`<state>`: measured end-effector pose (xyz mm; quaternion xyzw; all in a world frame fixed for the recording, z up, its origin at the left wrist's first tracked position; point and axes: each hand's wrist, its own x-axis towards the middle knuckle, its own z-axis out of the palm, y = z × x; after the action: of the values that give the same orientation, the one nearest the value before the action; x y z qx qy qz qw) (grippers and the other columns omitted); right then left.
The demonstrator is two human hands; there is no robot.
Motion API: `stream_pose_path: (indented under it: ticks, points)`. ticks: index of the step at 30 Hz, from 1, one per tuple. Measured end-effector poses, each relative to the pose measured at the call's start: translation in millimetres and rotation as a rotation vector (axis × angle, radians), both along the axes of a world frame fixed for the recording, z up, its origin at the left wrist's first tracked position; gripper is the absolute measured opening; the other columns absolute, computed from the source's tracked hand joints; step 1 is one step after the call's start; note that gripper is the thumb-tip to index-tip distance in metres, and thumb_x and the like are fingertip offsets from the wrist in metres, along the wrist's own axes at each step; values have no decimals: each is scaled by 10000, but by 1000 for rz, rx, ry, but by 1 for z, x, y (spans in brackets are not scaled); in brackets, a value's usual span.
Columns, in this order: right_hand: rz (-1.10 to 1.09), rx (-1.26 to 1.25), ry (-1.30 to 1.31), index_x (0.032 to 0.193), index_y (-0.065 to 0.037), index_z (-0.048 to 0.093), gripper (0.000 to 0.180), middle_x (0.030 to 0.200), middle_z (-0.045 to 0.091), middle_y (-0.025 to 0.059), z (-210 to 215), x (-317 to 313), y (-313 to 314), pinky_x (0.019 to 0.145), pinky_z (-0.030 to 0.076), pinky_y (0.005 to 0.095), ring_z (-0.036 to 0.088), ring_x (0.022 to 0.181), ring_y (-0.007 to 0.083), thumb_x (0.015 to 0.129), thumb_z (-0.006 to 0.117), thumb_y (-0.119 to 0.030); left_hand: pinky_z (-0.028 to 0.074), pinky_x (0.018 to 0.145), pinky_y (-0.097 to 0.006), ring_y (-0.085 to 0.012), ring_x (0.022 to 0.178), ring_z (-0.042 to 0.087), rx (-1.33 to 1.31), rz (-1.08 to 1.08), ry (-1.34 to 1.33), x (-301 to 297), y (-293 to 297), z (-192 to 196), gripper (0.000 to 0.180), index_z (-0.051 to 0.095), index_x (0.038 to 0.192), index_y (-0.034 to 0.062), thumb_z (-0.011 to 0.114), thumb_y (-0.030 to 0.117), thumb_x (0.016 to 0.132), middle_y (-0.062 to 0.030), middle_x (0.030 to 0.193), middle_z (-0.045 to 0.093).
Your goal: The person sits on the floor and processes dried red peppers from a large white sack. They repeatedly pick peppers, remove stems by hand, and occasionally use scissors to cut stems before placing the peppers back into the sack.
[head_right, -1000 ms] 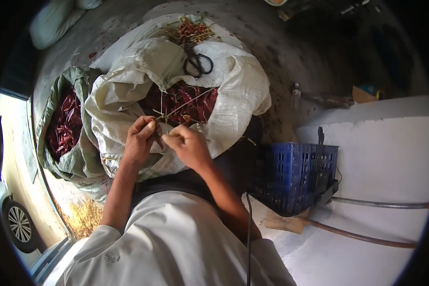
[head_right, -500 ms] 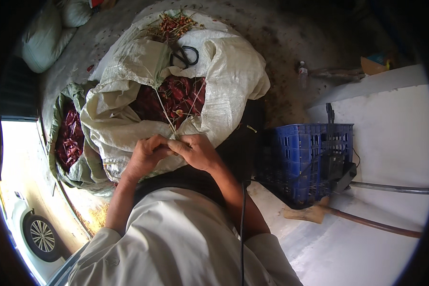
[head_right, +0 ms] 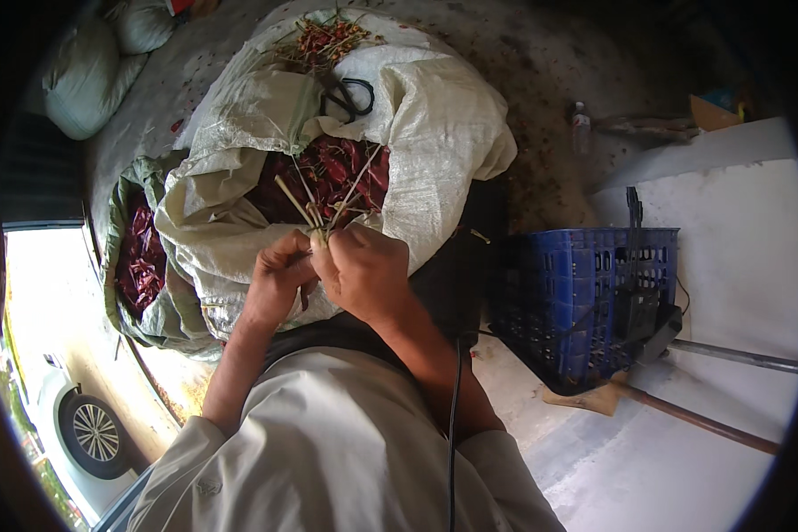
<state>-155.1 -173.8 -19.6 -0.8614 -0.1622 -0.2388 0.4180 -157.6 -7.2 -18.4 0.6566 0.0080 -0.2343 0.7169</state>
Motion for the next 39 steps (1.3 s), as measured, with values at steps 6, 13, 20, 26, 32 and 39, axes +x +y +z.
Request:
stream_pose_path:
  ticks: [6,13,20,26,32,39]
  points:
    - [-174,373,-28,713,-33,552,257,572,483,71,2,10,-2,436,393,354,508,465,224,931,593,-163,396,502,-239,-75,607,503,-384,-108,29,3,-5,9,114,611,913,31,671,124,940,-28,733,599]
    - [12,2053,297,803,-91,608,302,575,377,-46,26,79,-98,436,276,241,264,453,69,980,561,-330,481,598,-307,-146,660,590,539,15,2,27,16,1,373,617,896,5,767,344,853,-79,722,636]
    - [-12,505,398,835,-47,636,321,606,615,100,-48,58,5,546,492,377,646,606,210,878,715,-355,507,797,-517,-448,906,644,1395,26,-322,93,58,-116,390,656,1016,18,745,314,779,-265,902,676]
    - [44,-94,429,828,-25,636,284,798,671,163,-91,64,43,634,503,447,653,716,353,872,697,-298,521,820,-492,-419,972,660,1162,154,-272,84,74,-120,433,624,1103,25,712,166,703,-246,1005,690]
    - [133,-60,543,897,-18,622,245,819,663,224,-111,52,54,700,505,507,649,785,416,880,651,-261,525,832,-444,-378,975,673,1032,203,-375,84,66,-128,453,667,1116,29,780,214,719,-218,1023,700]
    - [243,-185,601,871,3,634,226,792,660,247,-132,36,45,721,509,515,658,789,424,861,636,-224,541,798,-397,-316,907,698,956,127,-384,75,61,-134,411,681,1094,65,803,199,725,-173,976,714]
